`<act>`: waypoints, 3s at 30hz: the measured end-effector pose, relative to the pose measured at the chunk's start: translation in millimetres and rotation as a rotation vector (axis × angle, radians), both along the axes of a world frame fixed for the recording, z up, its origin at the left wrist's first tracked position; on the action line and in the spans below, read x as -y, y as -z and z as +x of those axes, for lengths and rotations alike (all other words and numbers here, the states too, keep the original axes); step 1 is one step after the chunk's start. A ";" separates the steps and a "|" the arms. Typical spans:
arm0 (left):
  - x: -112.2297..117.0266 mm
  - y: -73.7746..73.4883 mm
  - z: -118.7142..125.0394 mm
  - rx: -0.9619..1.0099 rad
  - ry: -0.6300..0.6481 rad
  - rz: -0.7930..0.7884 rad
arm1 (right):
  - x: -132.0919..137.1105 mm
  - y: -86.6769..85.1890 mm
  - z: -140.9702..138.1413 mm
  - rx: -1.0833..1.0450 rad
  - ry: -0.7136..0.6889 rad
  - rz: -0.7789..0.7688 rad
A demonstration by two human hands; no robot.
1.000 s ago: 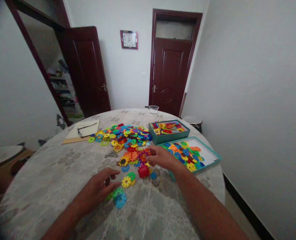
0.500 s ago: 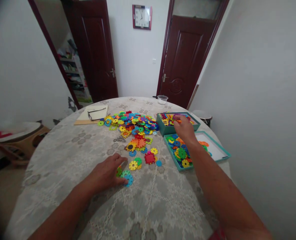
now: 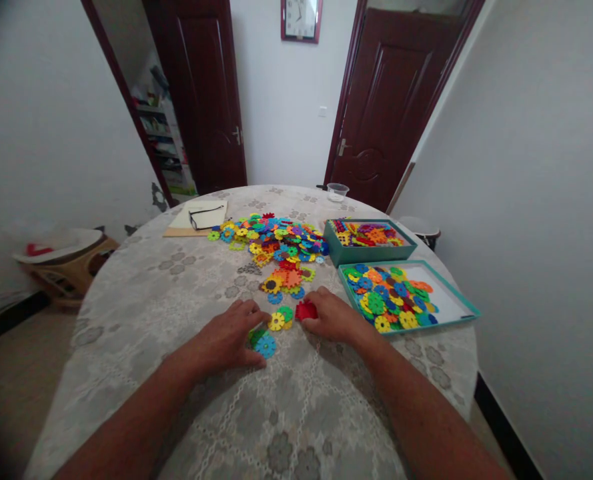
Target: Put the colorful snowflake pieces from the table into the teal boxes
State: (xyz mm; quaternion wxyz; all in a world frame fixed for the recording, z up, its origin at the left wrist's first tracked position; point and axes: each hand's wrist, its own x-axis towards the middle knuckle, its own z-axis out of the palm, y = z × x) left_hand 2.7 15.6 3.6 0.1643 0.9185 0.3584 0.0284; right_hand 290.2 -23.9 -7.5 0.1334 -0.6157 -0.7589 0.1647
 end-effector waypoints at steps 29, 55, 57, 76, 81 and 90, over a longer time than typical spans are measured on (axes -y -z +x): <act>-20.3 5.1 4.8 0.693 -0.604 -0.385 | -98.0 1.5 -31.5 0.215 0.077 0.208; -23.2 6.3 2.9 0.643 -0.624 -0.324 | -50.3 22.9 -21.6 -0.866 0.320 0.057; -23.0 7.6 4.1 0.663 -0.624 -0.371 | -49.3 22.8 -27.4 -0.952 0.302 0.052; -17.0 15.3 14.7 0.835 -0.472 -0.730 | -26.2 10.3 -77.3 -0.843 0.115 0.247; -18.6 10.7 14.0 0.861 -0.595 -0.708 | -29.3 12.3 -68.6 -1.019 0.167 0.135; -15.4 6.3 9.7 0.940 -0.413 -0.844 | -35.6 26.2 -74.5 -0.983 0.066 -0.047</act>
